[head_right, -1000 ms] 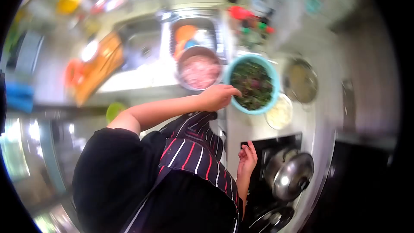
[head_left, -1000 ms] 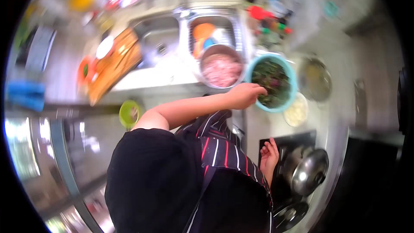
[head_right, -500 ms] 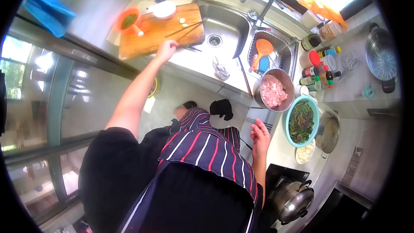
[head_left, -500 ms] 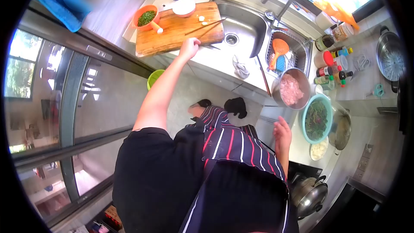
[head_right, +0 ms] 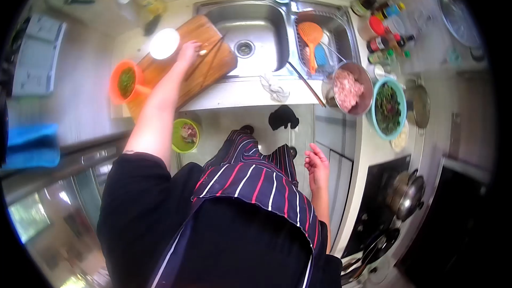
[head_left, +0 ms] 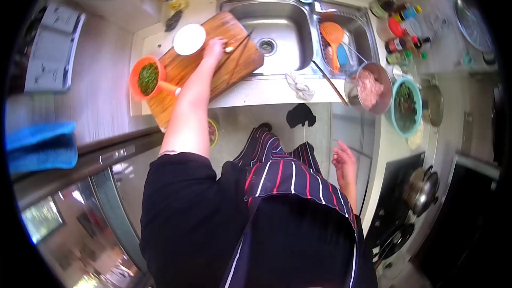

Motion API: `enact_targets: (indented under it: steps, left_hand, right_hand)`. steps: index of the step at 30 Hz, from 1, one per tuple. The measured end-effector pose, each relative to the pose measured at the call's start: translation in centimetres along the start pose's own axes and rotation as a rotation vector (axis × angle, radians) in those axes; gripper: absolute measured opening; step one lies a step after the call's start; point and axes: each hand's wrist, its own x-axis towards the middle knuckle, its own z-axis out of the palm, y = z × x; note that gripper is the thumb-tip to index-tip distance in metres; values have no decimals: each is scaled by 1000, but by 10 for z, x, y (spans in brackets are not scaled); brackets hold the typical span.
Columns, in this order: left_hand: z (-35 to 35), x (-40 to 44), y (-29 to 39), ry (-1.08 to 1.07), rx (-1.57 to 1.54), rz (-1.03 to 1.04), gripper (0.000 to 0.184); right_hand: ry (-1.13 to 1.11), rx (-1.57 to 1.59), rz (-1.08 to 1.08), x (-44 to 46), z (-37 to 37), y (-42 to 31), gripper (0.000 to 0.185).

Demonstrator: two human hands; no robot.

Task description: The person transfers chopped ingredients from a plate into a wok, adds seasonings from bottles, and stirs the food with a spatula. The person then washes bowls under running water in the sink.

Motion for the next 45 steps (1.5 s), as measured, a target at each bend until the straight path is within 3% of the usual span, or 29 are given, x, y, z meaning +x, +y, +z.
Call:
enact_targets:
  steps: [3, 5, 6, 8, 9, 10, 11, 13, 15, 17, 18, 22, 24, 26, 27, 28, 30, 32, 33, 34, 35, 38, 40, 42, 43, 45]
  left_hand:
    - [-7, -12, 2, 116, 286, 230, 17]
    - [3, -13, -17, 126, 178, 150, 21]
    - [-13, -24, 6, 123, 101, 125, 23]
    - [11, -23, -23, 157, -195, -75, 26]
    - [-4, -35, 1, 104, -333, -137, 27]
    - [9, -30, -19, 211, -234, -99, 24]
    - [10, -25, -25, 101, -286, -138, 21]
    - [8, -27, -16, 152, -206, -143, 16]
    - [21, -7, -52, 146, -222, -120, 17]
    - [33, 21, -98, 319, -665, -224, 24]
    - [34, 25, -85, 457, -853, -328, 25]
    - [13, 9, -14, 665, -842, -142, 30]
    - [8, -25, 76, 574, -1098, 39, 23]
    - [11, -70, 189, 683, 27, 887, 17]
    - [35, -89, 246, 377, -571, 718, 22]
    - [56, -127, 330, 61, -863, 709, 26]
    - [97, -206, 500, -518, -1472, 406, 33]
    - [171, -285, 636, -843, -1593, 400, 28]
    - [171, -360, 717, -1043, -1589, 387, 31]
    - [180, -427, 785, -1076, -1474, 235, 35]
    - [194, -474, 839, -1326, -1374, 367, 34]
    - [261, -586, 958, -1512, -937, 505, 25]
    - [322, -636, 1005, -1402, -761, 880, 18]
    - [386, -669, 1037, -1298, -543, 1125, 18]
    - [408, -685, 1048, -1243, -434, 1167, 20]
    - [437, -705, 1069, -1161, -270, 1217, 23]
  right_hand:
    - [206, 112, -43, -24, -28, 16, 38]
    - [269, 96, -47, -38, -44, 29, 38]
    - [311, 98, -48, -45, -52, 36, 37]
    - [333, 228, -66, -62, -65, 45, 36]
    - [354, 264, -85, -71, -72, 49, 35]
    - [365, 300, -106, -80, -81, 53, 34]
    - [394, 312, -119, -85, -90, 60, 34]
    - [434, 346, -132, -97, -111, 71, 33]
    - [454, 383, -147, -113, -136, 89, 33]
    - [519, 417, -145, -133, -164, 104, 32]
    - [544, 429, -137, -143, -176, 113, 32]
    - [680, 381, -220, -202, -266, 139, 31]
    - [803, 291, -361, -250, -342, 145, 31]
    - [1033, 245, -503, -305, -429, 142, 31]
    - [1134, 238, -566, -334, -479, 142, 30]
    - [1245, 225, -605, -349, -547, 161, 29]
    - [1569, -131, -522, -371, -687, 208, 39]
    - [1872, -426, -172, -388, -755, 219, 46]
    - [1969, -778, 144, -395, -760, 212, 55]
    - [1905, -787, 154, -390, -787, 227, 59]
    - [1841, -794, 162, -384, -817, 246, 63]
    - [1348, -372, 185, -388, -832, 233, 58]
    - [1138, -159, 136, -396, -834, 225, 47]
    - [924, 63, 82, -402, -851, 233, 38]
    - [952, 54, 129, -407, -850, 233, 30]
    - [1133, -365, 103, -425, -825, 224, 30]
